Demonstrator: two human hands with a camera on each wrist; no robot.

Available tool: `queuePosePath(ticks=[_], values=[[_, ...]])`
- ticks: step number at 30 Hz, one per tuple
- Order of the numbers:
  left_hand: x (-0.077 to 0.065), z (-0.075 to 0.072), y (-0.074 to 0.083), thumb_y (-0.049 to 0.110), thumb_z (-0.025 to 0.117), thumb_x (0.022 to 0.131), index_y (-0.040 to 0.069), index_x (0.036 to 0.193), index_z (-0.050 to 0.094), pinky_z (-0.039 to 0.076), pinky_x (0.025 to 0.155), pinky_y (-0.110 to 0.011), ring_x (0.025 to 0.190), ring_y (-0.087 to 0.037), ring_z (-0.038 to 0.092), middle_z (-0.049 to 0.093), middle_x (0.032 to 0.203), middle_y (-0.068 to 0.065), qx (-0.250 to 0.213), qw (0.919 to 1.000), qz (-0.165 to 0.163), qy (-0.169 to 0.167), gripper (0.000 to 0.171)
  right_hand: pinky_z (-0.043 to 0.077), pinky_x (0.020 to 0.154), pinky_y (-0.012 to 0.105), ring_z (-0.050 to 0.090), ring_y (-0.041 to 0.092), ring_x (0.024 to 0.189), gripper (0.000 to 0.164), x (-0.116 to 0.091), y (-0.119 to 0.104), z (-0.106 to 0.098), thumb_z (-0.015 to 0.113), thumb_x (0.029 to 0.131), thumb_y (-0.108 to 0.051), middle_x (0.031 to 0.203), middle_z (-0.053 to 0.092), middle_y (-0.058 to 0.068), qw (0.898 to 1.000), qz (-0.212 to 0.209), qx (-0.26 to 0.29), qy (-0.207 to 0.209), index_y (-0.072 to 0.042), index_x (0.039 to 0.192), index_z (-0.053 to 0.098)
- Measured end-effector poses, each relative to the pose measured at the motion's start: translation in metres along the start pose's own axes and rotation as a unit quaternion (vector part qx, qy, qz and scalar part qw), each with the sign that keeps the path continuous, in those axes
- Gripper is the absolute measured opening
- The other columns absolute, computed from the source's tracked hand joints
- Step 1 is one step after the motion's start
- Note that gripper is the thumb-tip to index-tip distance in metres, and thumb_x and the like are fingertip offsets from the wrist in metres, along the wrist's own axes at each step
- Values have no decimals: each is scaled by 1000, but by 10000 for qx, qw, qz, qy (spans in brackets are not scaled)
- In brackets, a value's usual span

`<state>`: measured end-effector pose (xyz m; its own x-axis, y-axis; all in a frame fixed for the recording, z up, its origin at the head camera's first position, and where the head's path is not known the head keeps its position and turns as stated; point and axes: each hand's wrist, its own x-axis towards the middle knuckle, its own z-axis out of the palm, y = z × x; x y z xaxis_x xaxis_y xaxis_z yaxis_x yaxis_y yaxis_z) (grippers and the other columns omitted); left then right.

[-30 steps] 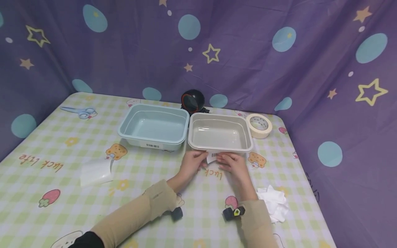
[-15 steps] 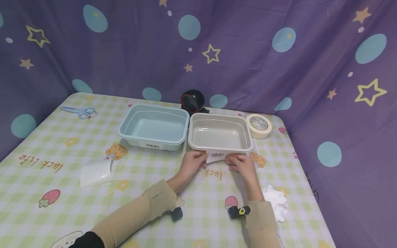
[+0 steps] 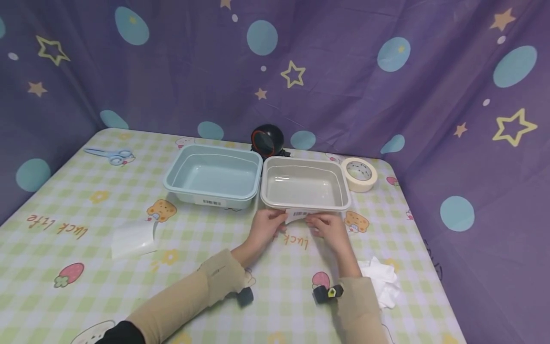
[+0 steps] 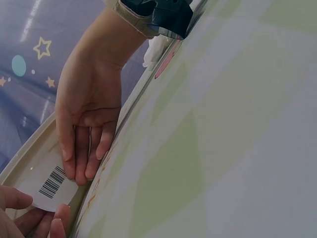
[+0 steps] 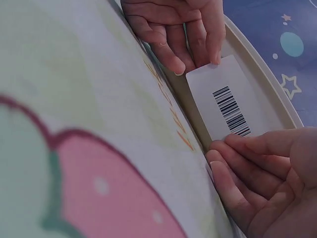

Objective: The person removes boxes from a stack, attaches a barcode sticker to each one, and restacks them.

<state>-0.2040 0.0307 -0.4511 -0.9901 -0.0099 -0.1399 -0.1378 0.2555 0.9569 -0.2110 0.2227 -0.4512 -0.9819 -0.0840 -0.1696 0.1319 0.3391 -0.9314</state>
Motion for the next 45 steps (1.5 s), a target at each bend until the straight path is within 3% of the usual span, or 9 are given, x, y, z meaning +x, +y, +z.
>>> queuePosePath(ticks=[8,15,18,24,33,41,45], values=[[0,-1,0,25,65,91,8,107,72,40,45,-18,53,-8,56,74,85,-7,-85,9999,-62,-28,25,58,79,24,70,1,88,35,-2,-1,-4,53,99,-11,118,66,23,9991,-14,429,-33,12,125,56],[0,-1,-1,24,65,91,7,106,72,40,44,-18,50,-7,52,73,79,-9,-131,9999,-26,-61,24,58,82,27,71,6,91,34,-4,-9,3,55,98,-15,99,76,-4,9902,67,1389,-126,8,124,58],[0,-2,-1,24,65,91,7,106,73,39,43,-18,49,-6,52,74,79,-10,-87,10000,0,-46,24,58,82,26,72,7,90,32,-5,-11,8,55,98,-13,95,76,-8,9850,141,1719,-97,9,121,59],[0,-2,-1,25,64,92,7,106,73,39,43,-17,47,-4,50,73,76,-11,-60,10000,13,-34,25,57,85,24,71,5,93,41,-2,-13,20,50,100,-11,97,75,-8,9785,227,2012,-396,16,130,48],[0,-2,-3,22,64,91,4,107,72,44,43,-17,47,-8,54,72,74,-17,-346,9993,42,-112,26,58,83,25,71,6,89,38,0,-18,34,49,100,-9,91,74,-7,9695,249,2372,-564,17,128,49],[1,-2,-4,16,60,91,-1,107,70,42,39,-16,44,-6,52,71,70,-16,-378,9990,-242,-88,25,56,88,24,70,6,96,43,0,-14,26,48,101,-12,98,74,-8,9709,199,2262,-762,16,133,45],[3,-3,-4,13,59,90,-3,105,69,46,41,-18,44,-6,53,72,72,-17,-536,9980,-331,-96,25,56,87,24,70,7,96,38,-1,-10,15,50,101,-13,98,74,-8,9700,259,2342,-605,11,129,53]])
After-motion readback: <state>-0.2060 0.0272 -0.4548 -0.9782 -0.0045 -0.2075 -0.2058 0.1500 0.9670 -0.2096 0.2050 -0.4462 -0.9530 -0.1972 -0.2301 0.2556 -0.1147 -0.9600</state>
